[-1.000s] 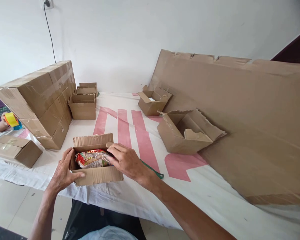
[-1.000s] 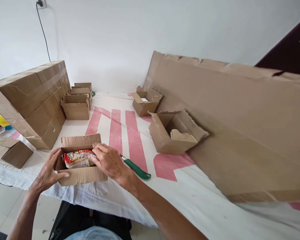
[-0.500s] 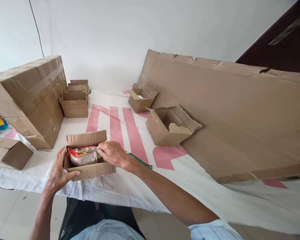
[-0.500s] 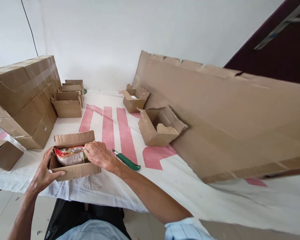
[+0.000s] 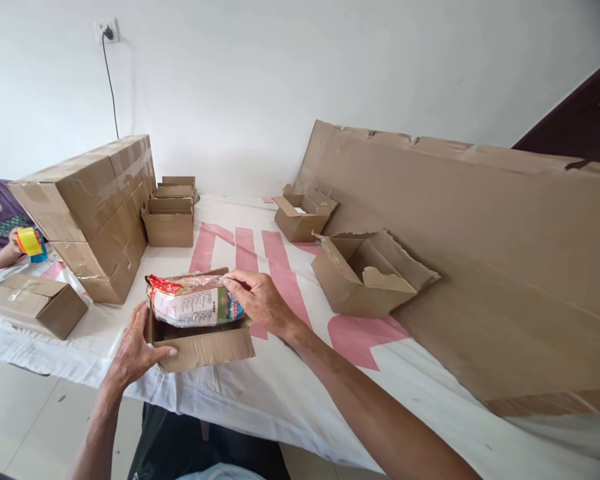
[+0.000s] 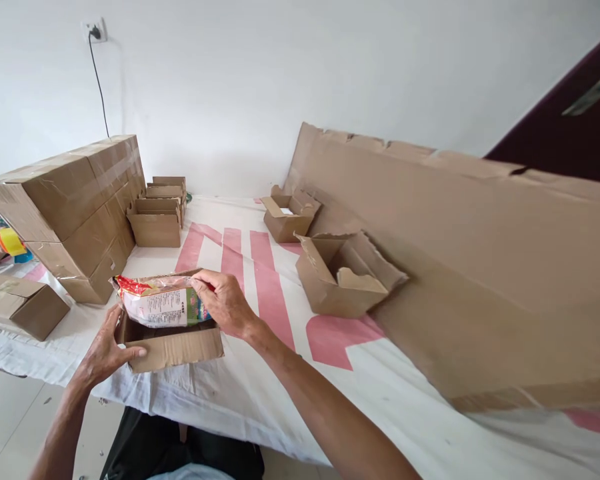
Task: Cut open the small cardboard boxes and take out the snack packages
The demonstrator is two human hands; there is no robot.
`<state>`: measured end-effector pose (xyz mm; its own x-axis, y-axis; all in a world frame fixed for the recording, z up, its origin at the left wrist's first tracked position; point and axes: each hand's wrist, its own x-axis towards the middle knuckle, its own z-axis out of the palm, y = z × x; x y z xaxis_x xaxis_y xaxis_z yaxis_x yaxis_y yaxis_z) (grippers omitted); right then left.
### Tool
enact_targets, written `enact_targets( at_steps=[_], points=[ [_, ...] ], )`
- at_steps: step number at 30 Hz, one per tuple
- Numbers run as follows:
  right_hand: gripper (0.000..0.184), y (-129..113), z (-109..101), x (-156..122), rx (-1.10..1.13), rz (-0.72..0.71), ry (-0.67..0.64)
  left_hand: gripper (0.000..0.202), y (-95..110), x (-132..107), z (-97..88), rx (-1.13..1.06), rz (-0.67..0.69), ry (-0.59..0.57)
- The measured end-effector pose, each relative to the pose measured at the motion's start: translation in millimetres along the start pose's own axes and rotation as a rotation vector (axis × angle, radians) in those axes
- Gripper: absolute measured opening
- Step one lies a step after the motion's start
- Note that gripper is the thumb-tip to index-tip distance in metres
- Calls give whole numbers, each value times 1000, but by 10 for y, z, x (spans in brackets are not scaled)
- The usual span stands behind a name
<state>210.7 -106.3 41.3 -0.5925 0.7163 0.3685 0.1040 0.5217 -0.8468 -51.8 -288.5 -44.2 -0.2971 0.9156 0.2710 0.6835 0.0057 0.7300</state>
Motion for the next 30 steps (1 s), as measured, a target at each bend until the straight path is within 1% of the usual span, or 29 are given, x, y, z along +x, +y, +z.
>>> enact_targets(
  at_steps=[2, 4, 7, 10, 12, 13, 14, 15, 17, 18, 19, 21, 23, 26, 30],
  points=[
    [36, -66, -101, 52, 39, -21, 50, 107, -8, 4, -37, 25, -4, 0],
    [39, -113, -191, 107, 84, -30, 89, 103, 15, 17, -91, 46, -16, 23],
    [43, -136, -270, 185, 143, -18, 147, 101, 132, 64, -193, 37, -51, 119],
    [45, -115, -260, 251, 167, -70, 171, 103, 313, 159, -292, -121, -5, 180],
    [43, -88, -215, 295, 174, -133, 160, 110, 435, 239, -340, -278, 44, 182],
    [41, -71, -188, 321, 176, -159, 154, 109, 491, 278, -355, -334, 62, 178],
    [38, -51, -161, 349, 179, -181, 150, 102, 543, 312, -362, -359, 85, 179],
    [35, -26, -136, 380, 185, -201, 153, 89, 591, 339, -359, -349, 124, 190],
    [30, 44, -94, 449, 209, -239, 180, 58, 670, 364, -323, -234, 264, 260],
    [29, 89, -75, 484, 226, -255, 203, 45, 699, 362, -289, -146, 354, 318],
    [28, 139, -57, 515, 244, -263, 228, 41, 721, 351, -247, -49, 444, 381],
    [27, 248, -13, 561, 284, -242, 269, 49, 740, 309, -149, 134, 586, 481],
    [28, 347, 47, 577, 335, -182, 294, 58, 731, 260, -49, 264, 659, 527],
    [33, 434, 151, 550, 420, -93, 298, 61, 695, 208, 59, 354, 685, 550],
    [38, 419, 241, 489, 536, -22, 290, 58, 671, 187, 112, 379, 692, 569]
  ],
)
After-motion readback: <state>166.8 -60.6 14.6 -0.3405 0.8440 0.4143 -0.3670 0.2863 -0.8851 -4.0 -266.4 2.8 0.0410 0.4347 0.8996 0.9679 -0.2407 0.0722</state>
